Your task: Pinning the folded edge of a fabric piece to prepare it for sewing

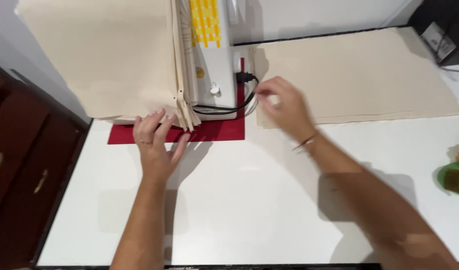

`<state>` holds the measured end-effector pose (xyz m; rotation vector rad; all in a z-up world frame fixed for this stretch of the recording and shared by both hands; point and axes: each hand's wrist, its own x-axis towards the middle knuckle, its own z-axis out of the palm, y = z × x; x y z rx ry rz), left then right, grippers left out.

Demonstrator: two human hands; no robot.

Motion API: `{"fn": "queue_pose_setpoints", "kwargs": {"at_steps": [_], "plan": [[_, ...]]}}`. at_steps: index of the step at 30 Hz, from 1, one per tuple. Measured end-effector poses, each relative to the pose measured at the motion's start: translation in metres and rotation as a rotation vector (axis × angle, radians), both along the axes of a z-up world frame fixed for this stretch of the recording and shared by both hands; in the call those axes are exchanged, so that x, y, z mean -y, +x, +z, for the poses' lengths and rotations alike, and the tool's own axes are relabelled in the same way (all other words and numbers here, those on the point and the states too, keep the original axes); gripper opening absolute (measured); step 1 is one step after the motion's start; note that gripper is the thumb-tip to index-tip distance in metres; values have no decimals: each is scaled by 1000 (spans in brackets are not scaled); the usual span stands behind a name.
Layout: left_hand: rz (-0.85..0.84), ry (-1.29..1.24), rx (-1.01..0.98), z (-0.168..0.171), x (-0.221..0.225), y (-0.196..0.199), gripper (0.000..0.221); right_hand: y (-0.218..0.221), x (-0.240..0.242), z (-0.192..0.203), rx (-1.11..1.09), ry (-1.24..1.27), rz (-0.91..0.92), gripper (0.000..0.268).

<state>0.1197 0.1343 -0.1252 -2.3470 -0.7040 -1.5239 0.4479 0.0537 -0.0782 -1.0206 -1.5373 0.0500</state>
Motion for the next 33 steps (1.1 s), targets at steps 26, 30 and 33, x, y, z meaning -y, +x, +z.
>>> {"fn": "queue_pose_setpoints", "kwargs": {"at_steps": [26,30,33], "plan": [[-140,134,-129,1,49,64,39,159,45,-59,723,-498,-609,24],[-221,111,-233,13,82,90,42,188,48,-51,850,-126,-615,22],[-192,102,-290,31,114,108,52,162,80,-38,947,38,-403,5]]}}
